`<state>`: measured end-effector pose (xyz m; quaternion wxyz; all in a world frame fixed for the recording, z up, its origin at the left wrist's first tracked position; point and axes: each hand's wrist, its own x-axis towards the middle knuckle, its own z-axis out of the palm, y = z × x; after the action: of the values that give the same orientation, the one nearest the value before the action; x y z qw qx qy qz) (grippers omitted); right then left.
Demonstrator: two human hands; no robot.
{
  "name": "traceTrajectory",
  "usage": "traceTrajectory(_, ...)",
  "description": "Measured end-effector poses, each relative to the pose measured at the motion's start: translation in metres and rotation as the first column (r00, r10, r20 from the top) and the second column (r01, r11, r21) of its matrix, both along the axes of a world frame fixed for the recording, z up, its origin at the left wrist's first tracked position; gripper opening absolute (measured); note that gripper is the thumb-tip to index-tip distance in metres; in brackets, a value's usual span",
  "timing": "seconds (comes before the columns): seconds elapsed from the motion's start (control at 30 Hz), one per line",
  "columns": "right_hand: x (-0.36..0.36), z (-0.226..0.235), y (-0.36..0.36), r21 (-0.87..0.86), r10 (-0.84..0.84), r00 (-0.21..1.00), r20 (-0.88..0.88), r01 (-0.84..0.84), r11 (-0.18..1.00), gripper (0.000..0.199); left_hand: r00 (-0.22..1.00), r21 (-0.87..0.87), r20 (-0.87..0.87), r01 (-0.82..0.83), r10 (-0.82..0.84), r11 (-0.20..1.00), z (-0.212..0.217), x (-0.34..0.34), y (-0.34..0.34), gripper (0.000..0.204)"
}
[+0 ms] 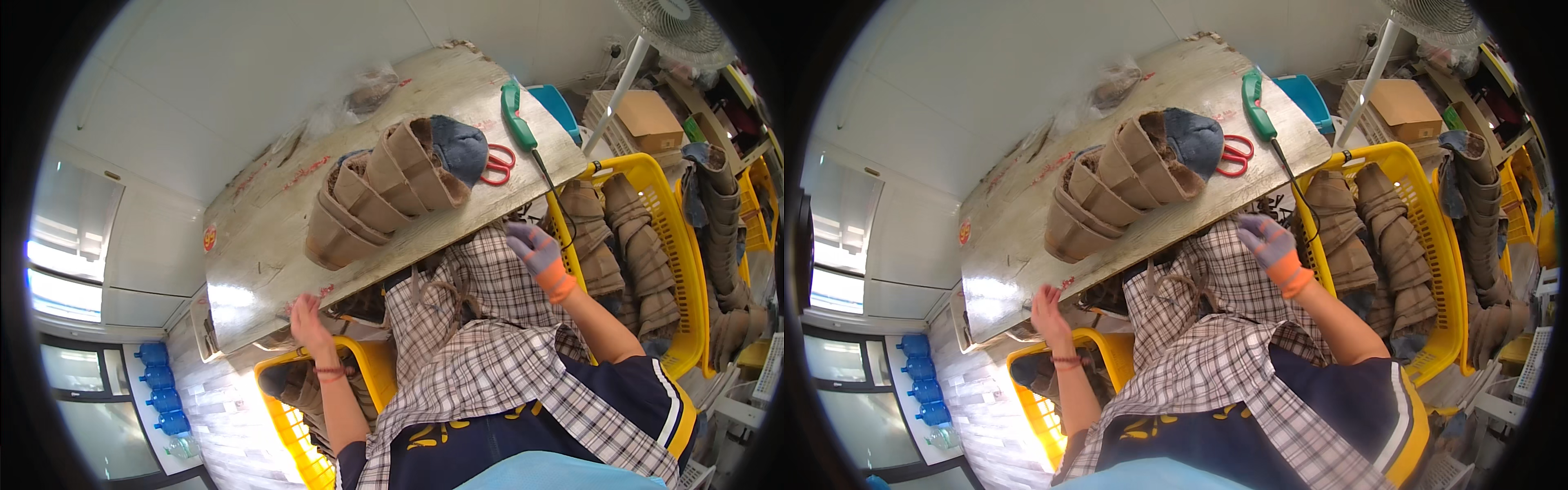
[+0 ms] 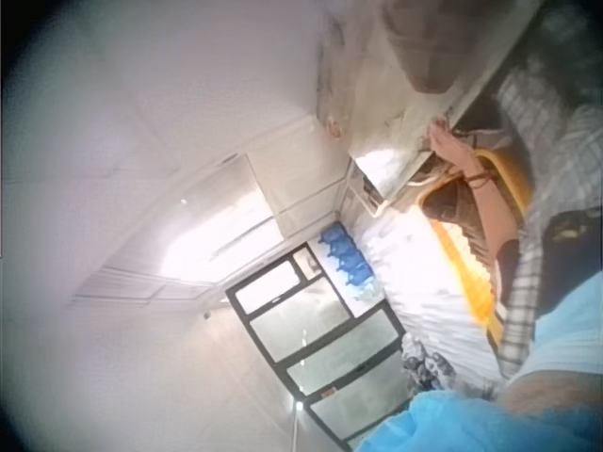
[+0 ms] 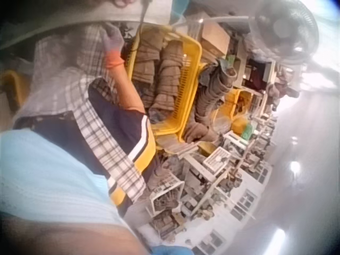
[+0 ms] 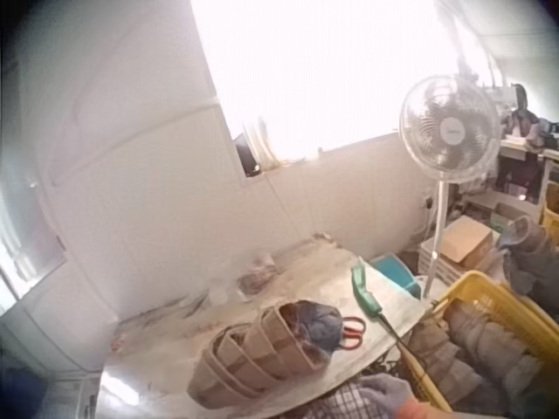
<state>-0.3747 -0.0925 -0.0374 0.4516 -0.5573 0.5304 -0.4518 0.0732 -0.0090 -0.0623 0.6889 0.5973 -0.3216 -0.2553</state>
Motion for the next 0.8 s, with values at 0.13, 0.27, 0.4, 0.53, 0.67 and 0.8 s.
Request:
traceTrajectory(0.13, 0.057, 0.020, -0.092, -0.212, 0.096, 0.995, 0.013, -0.092, 0.973, 0.051, 0.826, -0.209, -0.459, 0.259, -0.328, 0.943, 0.026, -0.030, -0.086, 0.036)
traceTrajectory(0.27, 0.109, 0.053, -0.155, 0.093, 0.410, 0.908, -0.090, -0.402, 0.911, 0.063, 0.710, -0.137, -0.622, 0.318, -0.331, 0.938, 0.035, -0.025, -0.124, 0.045)
traceTrajectory(0.4, 0.148, 0.058, -0.159, 0.018, 0.599, 0.791, 0.123, -0.606, 0.796, 0.056, 0.716, -0.141, -0.528, 0.456, -0.457, 0.879, 0.042, -0.032, -0.136, 0.045)
traceTrajectory(0.53, 0.159, 0.096, -0.180, -0.109, 0.745, 0.627, 0.230, -0.744, 0.659, 0.041, 0.692, -0.293, -0.495, 0.436, -0.525, 0.851, 0.047, -0.001, -0.139, 0.049)
traceTrajectory(0.67, 0.185, 0.106, -0.255, -0.216, 0.780, 0.604, 0.164, -0.750, 0.626, 0.044, 0.731, -0.375, -0.373, 0.445, -0.572, 0.813, 0.065, 0.025, -0.207, 0.051)
traceTrajectory(0.8, 0.230, 0.076, -0.318, -0.053, 0.673, 0.725, 0.149, -0.674, 0.737, 0.051, 0.847, -0.128, -0.321, 0.405, -0.424, 0.905, 0.065, 0.039, -0.257, 0.054)
